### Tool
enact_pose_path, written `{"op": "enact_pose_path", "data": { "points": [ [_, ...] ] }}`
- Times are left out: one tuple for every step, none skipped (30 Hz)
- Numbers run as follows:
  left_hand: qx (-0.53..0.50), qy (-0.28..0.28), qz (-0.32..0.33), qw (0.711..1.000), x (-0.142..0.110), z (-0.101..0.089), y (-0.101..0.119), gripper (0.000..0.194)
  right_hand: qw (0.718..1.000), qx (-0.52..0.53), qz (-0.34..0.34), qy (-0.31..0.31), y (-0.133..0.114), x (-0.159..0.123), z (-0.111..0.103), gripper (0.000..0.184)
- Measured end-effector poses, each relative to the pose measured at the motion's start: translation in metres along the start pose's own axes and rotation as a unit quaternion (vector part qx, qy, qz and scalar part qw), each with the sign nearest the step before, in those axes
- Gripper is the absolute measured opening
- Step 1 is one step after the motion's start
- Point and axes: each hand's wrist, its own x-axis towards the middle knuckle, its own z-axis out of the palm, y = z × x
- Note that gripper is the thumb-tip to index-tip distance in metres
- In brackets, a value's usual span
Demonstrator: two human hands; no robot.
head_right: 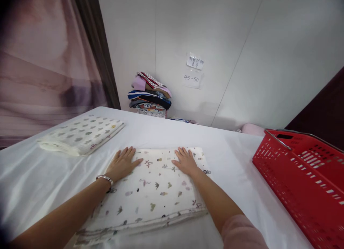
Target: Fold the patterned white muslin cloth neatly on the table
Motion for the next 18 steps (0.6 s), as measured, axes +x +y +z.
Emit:
{"op": "enact_pose_path", "data": {
  "points": [
    [-0.001, -0.003, -0.001, 1.000, 0.000, -0.001, 0.000, 0.079, 1.000, 0.001, 0.003, 0.002, 0.000, 0.000, 0.000, 0.072],
    [-0.003, -0.009, -0.002, 1.000, 0.000, -0.003, 0.001, 0.079, 1.000, 0.001, 0.008, 0.005, -0.002, 0.001, -0.001, 0.072],
    [-0.005, -0.015, -0.004, 1.000, 0.000, -0.005, 0.003, 0.078, 1.000, 0.000, 0.013, 0.013, -0.007, 0.001, -0.001, 0.073],
    [-0.006, -0.019, -0.008, 1.000, 0.000, -0.007, 0.005, 0.077, 1.000, -0.003, 0.012, 0.026, -0.014, 0.001, -0.001, 0.073],
    [-0.005, -0.018, -0.010, 1.000, -0.001, -0.009, 0.007, 0.077, 0.999, -0.005, 0.001, 0.041, -0.023, 0.002, -0.001, 0.073],
    [-0.003, -0.010, -0.008, 1.000, -0.002, -0.010, 0.010, 0.077, 0.998, -0.006, -0.018, 0.055, -0.033, 0.003, 0.000, 0.073],
    [0.000, 0.003, -0.001, 1.000, -0.004, -0.010, 0.011, 0.076, 0.997, -0.003, -0.044, 0.061, -0.042, 0.005, 0.001, 0.073],
    [0.004, 0.018, 0.009, 1.000, -0.006, -0.010, 0.013, 0.076, 0.996, 0.003, -0.070, 0.058, -0.052, 0.006, 0.002, 0.072],
    [0.006, 0.027, 0.021, 0.999, -0.008, -0.008, 0.014, 0.076, 0.995, 0.011, -0.092, 0.046, -0.060, 0.008, 0.004, 0.072],
    [0.006, 0.029, 0.031, 0.999, -0.011, -0.007, 0.014, 0.076, 0.994, 0.018, -0.105, 0.030, -0.066, 0.010, 0.005, 0.072],
    [0.004, 0.025, 0.036, 0.999, -0.013, -0.004, 0.014, 0.076, 0.993, 0.024, -0.111, 0.016, -0.071, 0.012, 0.007, 0.072],
    [0.000, 0.017, 0.037, 0.999, -0.015, -0.002, 0.013, 0.075, 0.993, 0.028, -0.112, 0.007, -0.075, 0.014, 0.008, 0.073],
    [-0.004, 0.010, 0.034, 0.999, -0.016, 0.000, 0.012, 0.075, 0.993, 0.032, -0.111, 0.003, -0.077, 0.015, 0.008, 0.073],
    [-0.008, 0.006, 0.031, 0.999, -0.017, 0.002, 0.011, 0.075, 0.993, 0.035, -0.110, 0.002, -0.078, 0.016, 0.008, 0.073],
    [-0.010, 0.006, 0.029, 1.000, -0.017, 0.003, 0.010, 0.075, 0.993, 0.039, -0.111, 0.000, -0.077, 0.016, 0.008, 0.073],
    [-0.012, 0.007, 0.028, 1.000, -0.017, 0.005, 0.009, 0.076, 0.993, 0.042, -0.113, -0.003, -0.075, 0.015, 0.006, 0.072],
    [-0.014, 0.008, 0.027, 0.999, -0.016, 0.006, 0.008, 0.075, 0.993, 0.044, -0.114, -0.008, -0.071, 0.013, 0.005, 0.071],
    [-0.015, 0.011, 0.028, 0.999, -0.015, 0.007, 0.008, 0.075, 0.993, 0.042, -0.109, -0.010, -0.064, 0.010, 0.003, 0.070]
  ]
}}
